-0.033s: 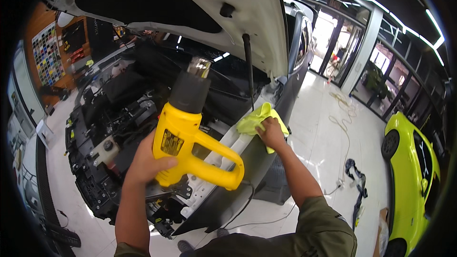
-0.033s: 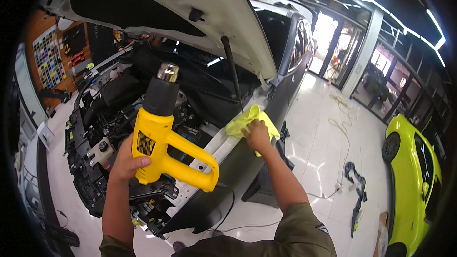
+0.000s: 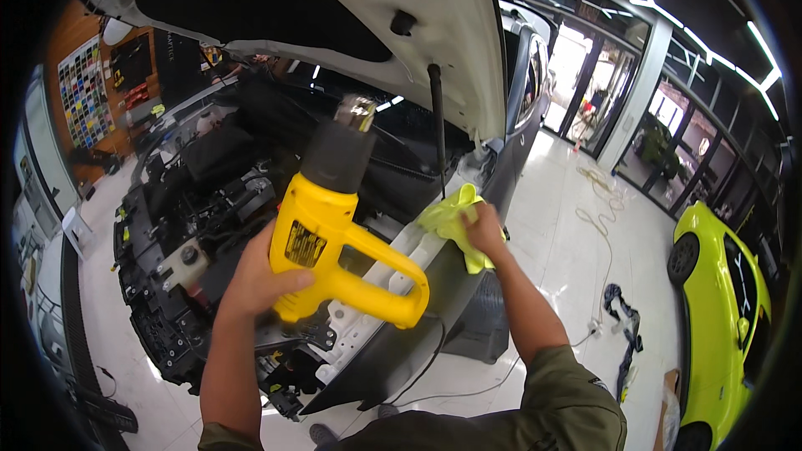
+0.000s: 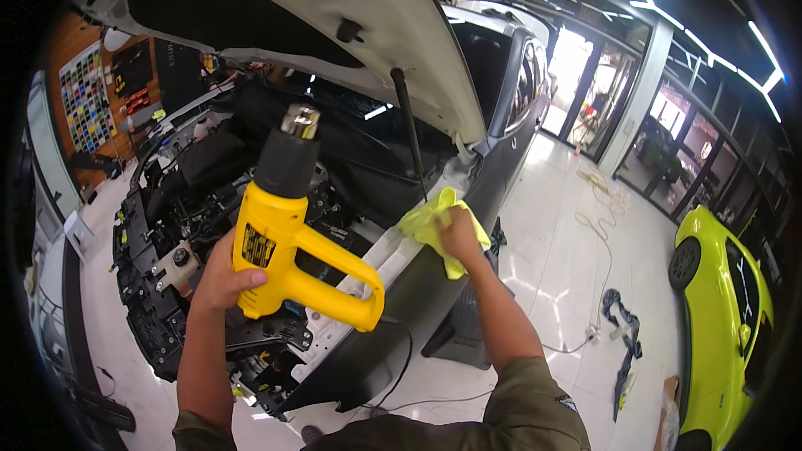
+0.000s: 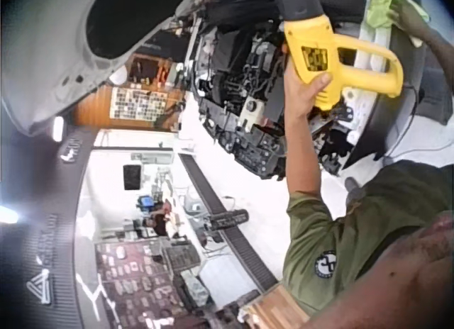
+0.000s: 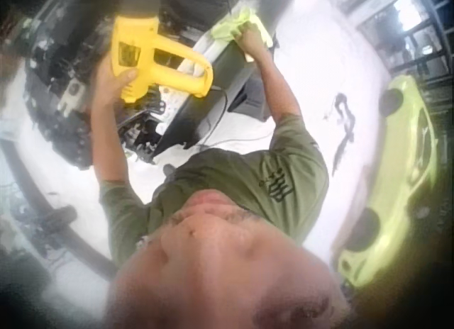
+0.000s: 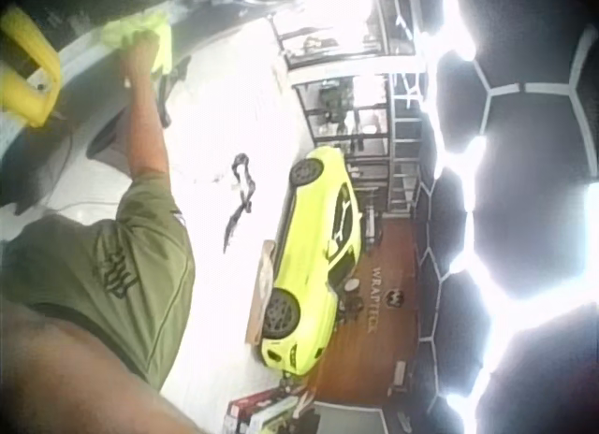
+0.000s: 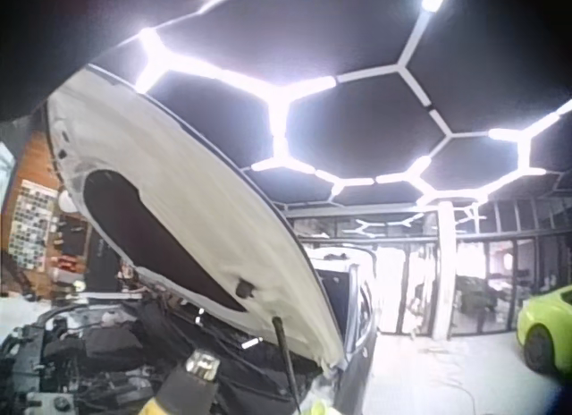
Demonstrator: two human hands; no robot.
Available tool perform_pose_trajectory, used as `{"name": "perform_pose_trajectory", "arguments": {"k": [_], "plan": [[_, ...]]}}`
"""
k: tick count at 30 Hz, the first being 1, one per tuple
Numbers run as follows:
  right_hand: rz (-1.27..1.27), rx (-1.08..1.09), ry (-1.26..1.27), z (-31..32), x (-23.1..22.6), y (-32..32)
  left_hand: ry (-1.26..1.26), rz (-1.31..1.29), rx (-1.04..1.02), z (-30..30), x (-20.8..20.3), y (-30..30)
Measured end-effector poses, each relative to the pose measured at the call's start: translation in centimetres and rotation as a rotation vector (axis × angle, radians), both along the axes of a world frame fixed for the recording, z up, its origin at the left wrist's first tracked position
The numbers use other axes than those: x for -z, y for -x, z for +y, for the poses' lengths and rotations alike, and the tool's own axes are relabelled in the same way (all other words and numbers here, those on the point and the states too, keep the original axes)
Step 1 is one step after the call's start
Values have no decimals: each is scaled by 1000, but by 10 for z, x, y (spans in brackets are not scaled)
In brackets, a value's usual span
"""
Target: The person cleans the front fender area, uses a cordless drill to remove fasteners, and then uses a heat gun to warm the fender while pressing it into place. The person repeatedly aligns and secures the fender along the wheel arch and door gap.
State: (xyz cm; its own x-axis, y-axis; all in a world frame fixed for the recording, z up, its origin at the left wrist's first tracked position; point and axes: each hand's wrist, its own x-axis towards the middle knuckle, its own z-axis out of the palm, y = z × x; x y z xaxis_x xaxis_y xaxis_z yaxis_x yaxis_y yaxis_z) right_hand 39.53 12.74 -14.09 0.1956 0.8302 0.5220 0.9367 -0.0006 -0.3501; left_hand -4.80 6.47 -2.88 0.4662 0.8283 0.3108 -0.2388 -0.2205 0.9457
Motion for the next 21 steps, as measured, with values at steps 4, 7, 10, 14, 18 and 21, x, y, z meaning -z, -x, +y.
{"name": "perform_pose_trajectory", "arguments": {"k": [4, 7, 10, 14, 18, 21], "plan": [[1607, -545, -453, -28, -101, -55, -97, 34, -26, 15, -24, -2], [1604, -689, -516, -77, -146, 13, -287, 92, -83, 13, -43, 1], [1434, -856, -538, -95, -167, 21, -332, 153, -16, 16, -67, -9], [837, -672, -570, -71, -206, 29, -398, 203, -10, 22, -81, -6], [41, -250, -704, -35, -249, 82, -397, 193, -76, 25, -68, 31], [-27, -250, -743, -15, -274, 88, -326, 162, -64, 23, -57, 46]]}}
